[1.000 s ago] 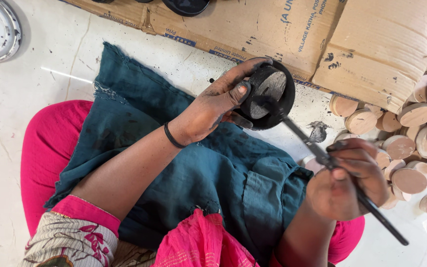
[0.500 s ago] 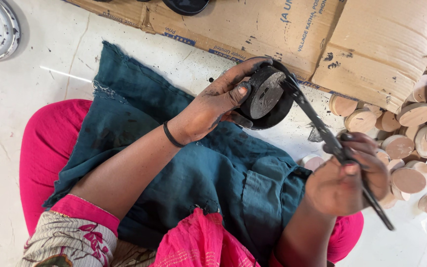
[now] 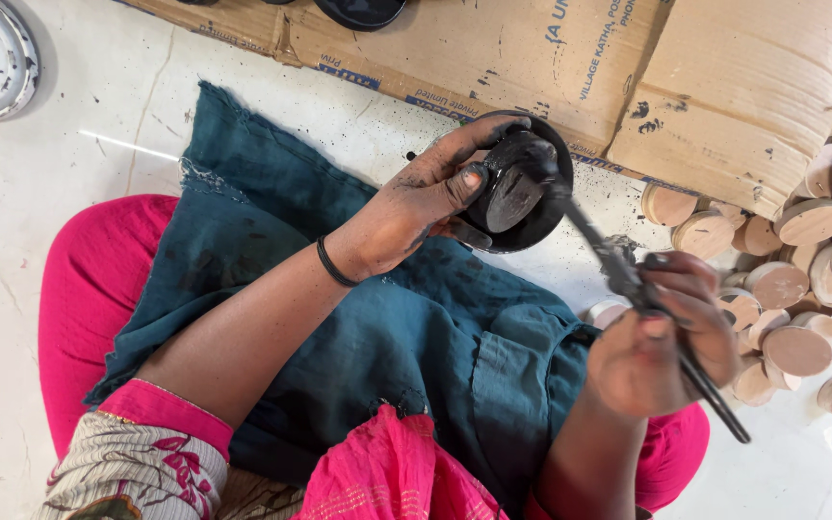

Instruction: The person sits on the floor and paints round wooden discs black using a brush, dipping the brush into a container of black paint. They hold each disc in one hand, coat its face and edge, then set the finished disc on a cardboard sheet with other painted discs and pick up a new unpainted disc.

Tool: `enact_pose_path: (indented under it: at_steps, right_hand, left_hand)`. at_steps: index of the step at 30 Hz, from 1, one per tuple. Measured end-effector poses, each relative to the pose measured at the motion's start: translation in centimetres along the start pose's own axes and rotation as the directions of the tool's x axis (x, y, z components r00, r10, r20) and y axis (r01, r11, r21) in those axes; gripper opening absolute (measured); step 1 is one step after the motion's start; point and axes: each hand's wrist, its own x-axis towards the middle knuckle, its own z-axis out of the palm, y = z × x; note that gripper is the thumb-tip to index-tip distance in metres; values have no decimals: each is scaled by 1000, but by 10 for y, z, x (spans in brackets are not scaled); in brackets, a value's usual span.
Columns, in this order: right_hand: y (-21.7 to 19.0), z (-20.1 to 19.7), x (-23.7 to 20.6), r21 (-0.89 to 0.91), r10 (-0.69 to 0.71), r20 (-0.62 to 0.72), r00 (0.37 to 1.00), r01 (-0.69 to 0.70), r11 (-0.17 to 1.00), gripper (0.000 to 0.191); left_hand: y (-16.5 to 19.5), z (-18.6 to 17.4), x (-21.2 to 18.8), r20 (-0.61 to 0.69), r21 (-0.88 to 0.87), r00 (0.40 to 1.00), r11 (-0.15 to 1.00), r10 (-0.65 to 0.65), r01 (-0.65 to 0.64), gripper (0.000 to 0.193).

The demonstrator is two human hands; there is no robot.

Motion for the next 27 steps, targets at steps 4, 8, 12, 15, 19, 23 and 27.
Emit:
enact_pose_path:
  at_steps: [4, 8, 12, 15, 19, 23, 27]
  right_hand:
    - [-4, -3, -4, -25, 94, 102, 990, -92, 995, 32]
    - [-6, -11, 0, -25, 103, 104, 989, -101, 995, 29]
    - [-4, -17, 4, -53, 102, 122, 987, -96, 994, 23]
    - [-3, -21, 8, -57, 49, 69, 996, -45, 997, 18]
    - [-2, -18, 6, 32, 79, -66, 995, -77, 997, 18]
    - [-4, -8, -4, 59, 44, 0, 999, -44, 997, 26]
    - [-7, -6, -1, 30, 56, 117, 992, -60, 998, 26]
  left_hand:
    - [1, -1, -1, 11, -9, 1000, 1000, 4, -4, 56]
    - [3, 0, -1, 3, 6, 1000, 1000, -1, 1, 54]
    - [4, -1, 0, 25, -10, 1000, 1000, 10, -9, 54]
    - [4, -1, 0, 19, -3, 1000, 1000, -4, 4, 54]
    - [2, -1, 0, 16, -5, 1000, 1000, -12, 12, 56]
    - [2, -1, 0, 25, -5, 1000, 1000, -12, 12, 57]
    - [3, 0, 0, 5, -6, 1000, 1000, -22, 22, 55]
